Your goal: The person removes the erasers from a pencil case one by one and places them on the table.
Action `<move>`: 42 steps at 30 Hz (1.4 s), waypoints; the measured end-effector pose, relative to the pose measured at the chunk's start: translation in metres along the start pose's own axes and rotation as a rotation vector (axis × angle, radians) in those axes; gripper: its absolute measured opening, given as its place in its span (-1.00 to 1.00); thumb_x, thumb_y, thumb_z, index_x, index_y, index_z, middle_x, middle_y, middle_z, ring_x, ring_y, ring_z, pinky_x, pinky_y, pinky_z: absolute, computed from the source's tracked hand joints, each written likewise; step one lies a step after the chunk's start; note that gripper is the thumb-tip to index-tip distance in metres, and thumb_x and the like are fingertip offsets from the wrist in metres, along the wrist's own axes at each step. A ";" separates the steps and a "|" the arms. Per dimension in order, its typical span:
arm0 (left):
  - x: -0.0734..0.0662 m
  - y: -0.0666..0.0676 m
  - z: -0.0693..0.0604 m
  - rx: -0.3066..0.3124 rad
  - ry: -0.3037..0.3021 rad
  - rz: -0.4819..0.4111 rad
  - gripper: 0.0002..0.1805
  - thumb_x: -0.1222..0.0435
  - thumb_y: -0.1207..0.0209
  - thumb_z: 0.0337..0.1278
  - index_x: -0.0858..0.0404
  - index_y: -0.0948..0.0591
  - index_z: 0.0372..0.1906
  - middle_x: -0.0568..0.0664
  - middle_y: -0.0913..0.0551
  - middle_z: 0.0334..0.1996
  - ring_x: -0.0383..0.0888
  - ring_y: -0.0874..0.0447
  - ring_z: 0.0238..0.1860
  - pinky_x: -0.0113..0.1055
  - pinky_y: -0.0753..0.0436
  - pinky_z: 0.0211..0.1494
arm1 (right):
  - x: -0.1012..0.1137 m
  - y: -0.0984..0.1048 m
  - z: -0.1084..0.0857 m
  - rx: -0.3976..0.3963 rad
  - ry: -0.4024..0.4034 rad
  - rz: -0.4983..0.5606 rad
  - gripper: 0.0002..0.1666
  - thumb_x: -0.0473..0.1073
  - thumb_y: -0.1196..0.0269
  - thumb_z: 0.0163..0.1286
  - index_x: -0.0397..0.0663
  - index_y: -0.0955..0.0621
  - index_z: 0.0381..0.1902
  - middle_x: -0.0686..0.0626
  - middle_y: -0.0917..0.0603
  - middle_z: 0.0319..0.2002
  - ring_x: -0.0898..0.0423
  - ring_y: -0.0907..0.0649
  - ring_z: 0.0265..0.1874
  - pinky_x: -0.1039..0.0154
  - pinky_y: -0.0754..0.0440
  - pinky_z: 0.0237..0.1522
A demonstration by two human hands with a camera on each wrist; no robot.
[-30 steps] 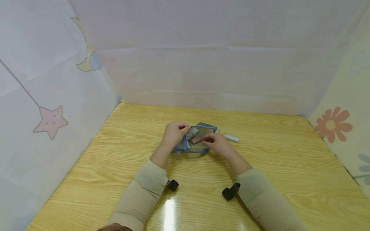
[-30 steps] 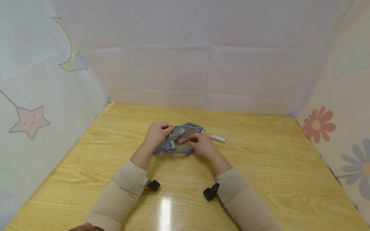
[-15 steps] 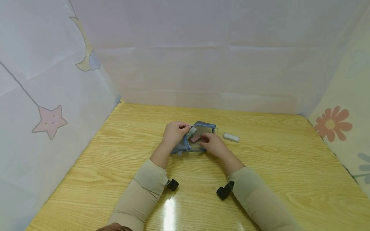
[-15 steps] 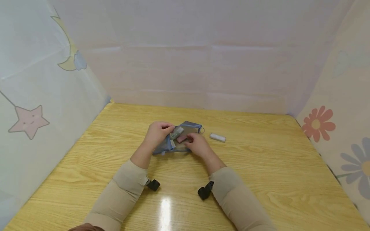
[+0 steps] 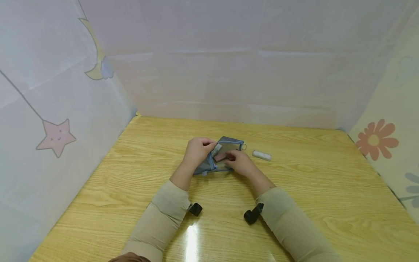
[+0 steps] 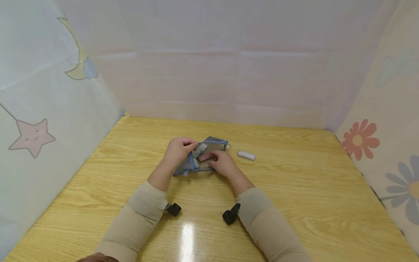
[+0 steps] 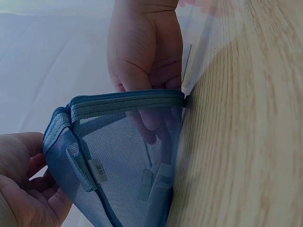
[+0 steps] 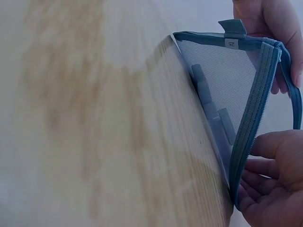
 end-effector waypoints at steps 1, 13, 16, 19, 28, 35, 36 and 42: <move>0.000 0.000 0.000 -0.001 0.000 0.000 -0.79 0.13 -0.18 0.14 0.12 -0.73 -0.24 -0.14 -0.69 -0.29 -0.21 -0.58 -0.28 -0.31 -0.56 -0.27 | 0.001 -0.001 0.000 0.005 0.001 -0.007 -0.53 -0.19 -0.19 0.29 -0.22 -0.47 0.15 -0.17 -0.54 0.05 -0.06 -0.52 0.04 0.06 -0.48 0.01; 0.000 0.000 -0.001 0.005 0.018 0.004 -0.79 0.12 -0.18 0.13 0.10 -0.73 -0.23 -0.14 -0.68 -0.25 -0.21 -0.58 -0.22 -0.32 -0.56 -0.24 | 0.008 -0.006 0.002 0.021 0.026 -0.066 -0.50 -0.22 -0.22 0.25 -0.26 -0.46 0.14 -0.10 -0.58 -0.21 0.02 -0.53 -0.21 0.10 -0.48 -0.13; 0.000 0.000 -0.001 0.006 0.020 -0.002 -0.78 0.13 -0.18 0.13 0.13 -0.72 -0.22 -0.13 -0.68 -0.25 -0.20 -0.59 -0.22 -0.31 -0.56 -0.23 | 0.008 -0.008 0.003 0.026 0.024 -0.077 -0.57 -0.22 -0.23 0.24 -0.21 -0.51 0.07 -0.04 -0.58 -0.29 0.06 -0.50 -0.31 0.14 -0.48 -0.21; 0.000 0.000 -0.001 0.007 0.015 -0.006 -0.77 0.13 -0.18 0.14 0.14 -0.72 -0.22 -0.13 -0.68 -0.25 -0.20 -0.59 -0.21 -0.30 -0.57 -0.23 | 0.008 -0.009 0.004 0.030 0.019 -0.074 -0.65 -0.22 -0.24 0.24 -0.14 -0.57 0.00 -0.01 -0.60 -0.30 0.10 -0.51 -0.34 0.18 -0.48 -0.27; 0.000 0.000 -0.001 0.006 0.002 -0.006 -0.79 0.13 -0.18 0.14 0.13 -0.73 -0.24 -0.13 -0.68 -0.27 -0.21 -0.59 -0.21 -0.30 -0.58 -0.20 | 0.007 -0.009 0.003 0.016 -0.001 -0.076 -0.90 -0.19 -0.27 0.21 -0.07 -0.60 -0.32 0.02 -0.62 -0.38 0.12 -0.56 -0.41 0.19 -0.52 -0.34; 0.000 0.000 -0.001 0.009 0.007 -0.011 -0.79 0.13 -0.17 0.14 0.12 -0.72 -0.25 -0.13 -0.68 -0.27 -0.20 -0.59 -0.23 -0.30 -0.57 -0.22 | 0.009 -0.009 0.004 -0.024 0.032 -0.114 -0.93 -0.19 -0.27 0.21 -0.06 -0.60 -0.42 0.04 -0.60 -0.48 0.14 -0.52 -0.52 0.23 -0.49 -0.42; 0.000 0.001 -0.002 0.010 0.010 -0.013 -0.80 0.13 -0.17 0.15 0.11 -0.72 -0.25 -0.13 -0.68 -0.27 -0.21 -0.60 -0.23 -0.30 -0.58 -0.22 | 0.009 -0.009 0.004 -0.028 0.034 -0.116 -0.93 -0.19 -0.26 0.21 -0.06 -0.59 -0.44 0.04 -0.59 -0.50 0.13 -0.51 -0.53 0.24 -0.48 -0.43; -0.002 0.001 -0.002 0.012 0.003 -0.018 -0.76 0.15 -0.17 0.15 0.19 -0.71 -0.20 -0.10 -0.68 -0.25 -0.19 -0.59 -0.20 -0.27 -0.58 -0.17 | 0.009 -0.005 0.003 -0.062 0.037 -0.106 -0.93 -0.25 -0.22 0.21 -0.07 -0.58 -0.47 0.02 -0.56 -0.52 0.10 -0.46 -0.56 0.25 -0.41 -0.47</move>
Point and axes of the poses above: each hand's wrist, its own z-axis towards the middle knuckle, its own y-axis out of the back of the hand, x = y × z, the point moved 10 cm from there along z, towards the middle knuckle
